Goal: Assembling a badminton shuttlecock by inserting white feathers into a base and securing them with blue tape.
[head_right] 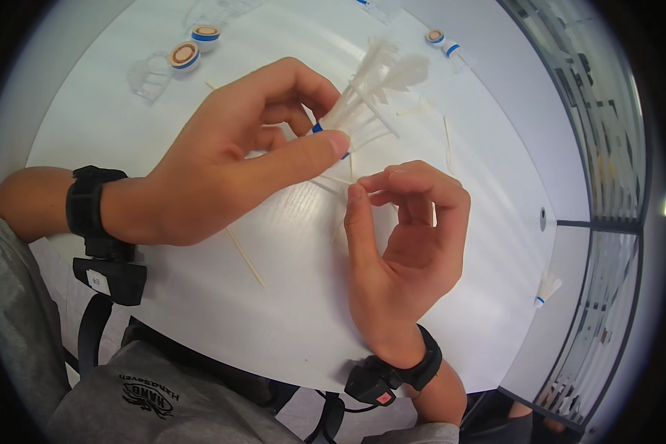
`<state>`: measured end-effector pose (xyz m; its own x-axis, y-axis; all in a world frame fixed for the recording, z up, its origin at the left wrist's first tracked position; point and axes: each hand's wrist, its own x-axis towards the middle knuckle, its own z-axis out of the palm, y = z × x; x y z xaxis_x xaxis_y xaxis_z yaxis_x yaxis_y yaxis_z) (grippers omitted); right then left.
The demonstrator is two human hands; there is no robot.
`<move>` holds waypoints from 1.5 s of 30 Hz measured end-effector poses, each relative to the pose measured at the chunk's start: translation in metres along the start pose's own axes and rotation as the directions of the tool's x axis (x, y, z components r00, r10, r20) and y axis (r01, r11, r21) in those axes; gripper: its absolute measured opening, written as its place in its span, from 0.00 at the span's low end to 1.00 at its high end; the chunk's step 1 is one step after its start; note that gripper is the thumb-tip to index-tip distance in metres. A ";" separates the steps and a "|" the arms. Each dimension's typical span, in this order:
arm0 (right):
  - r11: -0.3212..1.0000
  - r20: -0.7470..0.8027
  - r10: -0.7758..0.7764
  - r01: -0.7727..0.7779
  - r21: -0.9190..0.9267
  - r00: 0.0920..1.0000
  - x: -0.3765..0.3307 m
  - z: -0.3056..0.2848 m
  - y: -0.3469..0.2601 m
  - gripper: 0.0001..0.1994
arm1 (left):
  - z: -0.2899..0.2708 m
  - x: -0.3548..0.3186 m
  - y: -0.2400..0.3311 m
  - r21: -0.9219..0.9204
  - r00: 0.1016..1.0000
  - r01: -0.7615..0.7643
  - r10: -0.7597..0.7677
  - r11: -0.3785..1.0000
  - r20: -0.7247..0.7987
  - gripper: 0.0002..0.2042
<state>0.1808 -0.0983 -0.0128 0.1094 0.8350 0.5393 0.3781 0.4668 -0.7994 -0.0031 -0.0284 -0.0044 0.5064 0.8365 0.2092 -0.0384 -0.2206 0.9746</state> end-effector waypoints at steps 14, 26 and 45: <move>0.900 0.089 -0.391 0.401 -0.171 0.916 0.003 -0.004 0.001 0.19 | 0.006 0.001 0.007 -0.094 0.999 0.035 -0.036 0.995 -0.011 0.22; 0.873 0.160 -0.347 0.380 -0.306 0.924 -0.001 0.004 0.004 0.13 | 0.006 0.003 0.002 -0.139 1.000 -0.010 0.008 0.990 -0.016 0.16; 0.994 0.196 0.040 -0.019 -0.111 0.980 0.004 -0.001 0.000 0.05 | 0.002 0.001 0.004 -0.218 0.986 -0.041 0.075 0.975 0.150 0.24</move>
<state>0.1821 -0.0951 -0.0101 -0.0582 0.8940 0.4442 0.4758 0.4160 -0.7750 -0.0011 -0.0294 -0.0009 0.6255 0.7330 0.2674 -0.2460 -0.1400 0.9591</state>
